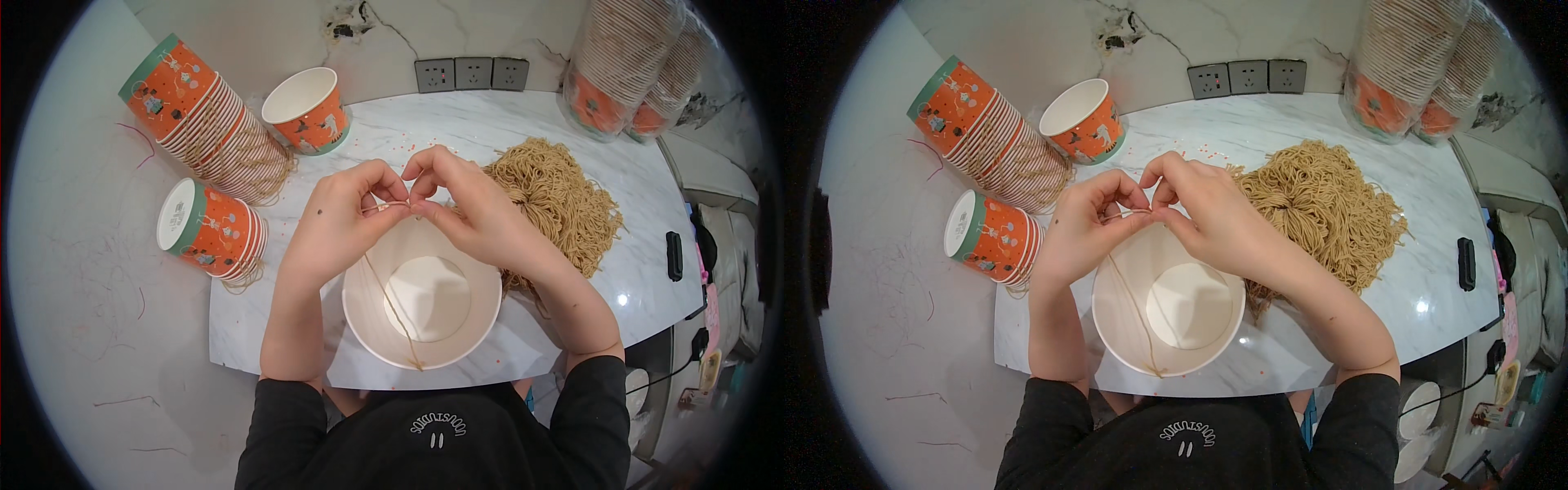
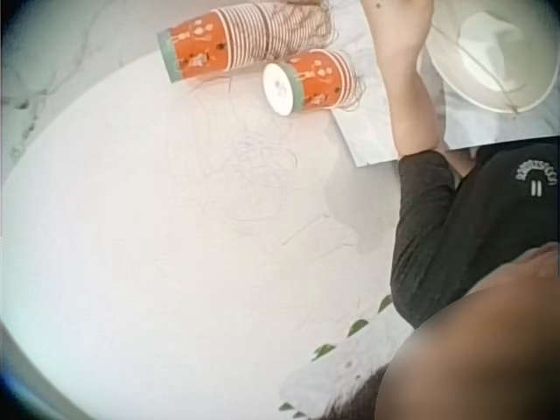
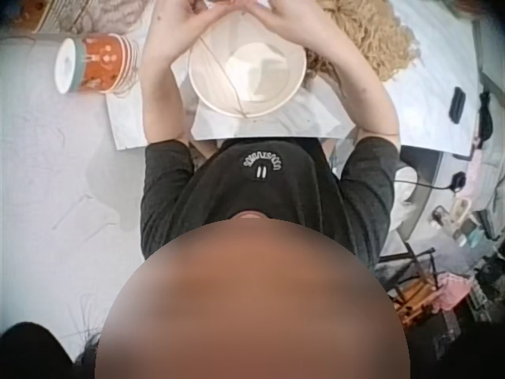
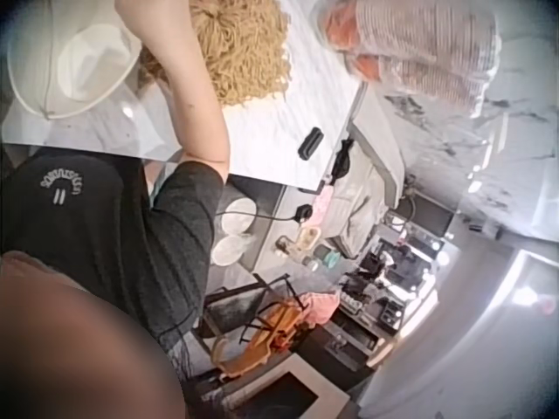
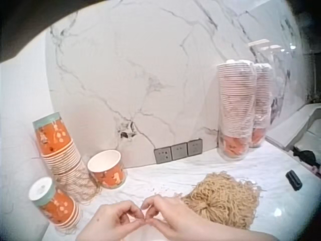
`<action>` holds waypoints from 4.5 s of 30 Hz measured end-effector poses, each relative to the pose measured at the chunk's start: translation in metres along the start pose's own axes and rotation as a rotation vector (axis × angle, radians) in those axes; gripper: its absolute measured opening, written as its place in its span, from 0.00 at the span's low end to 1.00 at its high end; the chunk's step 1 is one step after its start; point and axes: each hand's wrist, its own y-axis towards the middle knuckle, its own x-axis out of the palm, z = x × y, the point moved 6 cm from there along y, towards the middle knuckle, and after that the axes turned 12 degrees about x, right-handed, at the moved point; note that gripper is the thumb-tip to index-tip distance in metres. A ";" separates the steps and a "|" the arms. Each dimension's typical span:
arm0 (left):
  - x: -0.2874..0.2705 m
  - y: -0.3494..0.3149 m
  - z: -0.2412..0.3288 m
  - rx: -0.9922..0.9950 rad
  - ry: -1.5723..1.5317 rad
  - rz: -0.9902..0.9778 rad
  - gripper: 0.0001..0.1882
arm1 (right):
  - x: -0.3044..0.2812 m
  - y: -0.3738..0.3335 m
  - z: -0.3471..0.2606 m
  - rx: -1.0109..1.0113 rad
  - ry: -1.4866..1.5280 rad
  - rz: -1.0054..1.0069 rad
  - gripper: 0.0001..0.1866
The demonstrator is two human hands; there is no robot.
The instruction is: Thread and tie thin string through pre-punched holes in paper cups for packaging purposes.
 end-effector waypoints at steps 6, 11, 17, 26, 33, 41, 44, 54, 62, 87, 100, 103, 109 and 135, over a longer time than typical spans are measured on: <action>0.000 -0.003 -0.009 -0.070 -0.020 -0.006 0.09 | 0.000 -0.006 -0.004 -0.119 -0.225 -0.026 0.11; 0.006 -0.004 -0.021 -0.169 -0.261 -0.084 0.08 | -0.002 -0.008 -0.010 -0.158 -0.261 0.106 0.05; 0.003 0.000 -0.026 -0.242 -0.464 -0.109 0.08 | 0.001 -0.008 -0.011 -0.142 -0.232 0.150 0.08; 0.009 0.000 -0.033 -0.253 -0.451 -0.094 0.08 | 0.006 -0.011 -0.008 -0.097 -0.296 0.247 0.10; 0.007 0.003 -0.028 -0.242 -0.533 -0.064 0.08 | 0.006 -0.012 -0.011 -0.100 -0.293 0.240 0.09; 0.008 0.001 -0.025 -0.274 -0.410 -0.081 0.09 | 0.004 -0.010 -0.003 -0.033 -0.266 0.245 0.09; 0.006 0.002 -0.026 -0.213 -0.472 -0.088 0.09 | 0.003 -0.009 -0.006 -0.009 -0.161 0.159 0.07; 0.013 0.004 -0.036 -0.177 -0.560 -0.093 0.04 | 0.000 -0.008 -0.010 -0.106 -0.166 0.119 0.05; 0.013 0.002 -0.036 -0.169 -0.360 -0.084 0.05 | 0.007 -0.013 -0.013 -0.119 -0.316 0.148 0.05; 0.018 0.005 -0.028 -0.177 -0.190 -0.025 0.09 | 0.002 -0.017 -0.010 0.034 -0.157 0.240 0.04; 0.012 -0.003 -0.009 0.012 0.077 0.036 0.07 | 0.013 -0.021 -0.016 -0.077 -0.323 0.258 0.05; 0.009 0.000 -0.008 0.021 0.012 0.071 0.06 | 0.008 -0.018 -0.010 -0.014 -0.229 0.253 0.05; 0.010 0.009 -0.024 0.020 -0.241 0.148 0.04 | -0.005 -0.005 0.007 0.105 0.109 0.237 0.06; 0.010 0.006 -0.002 0.074 -0.065 0.287 0.06 | -0.008 -0.001 0.019 0.148 0.182 0.249 0.06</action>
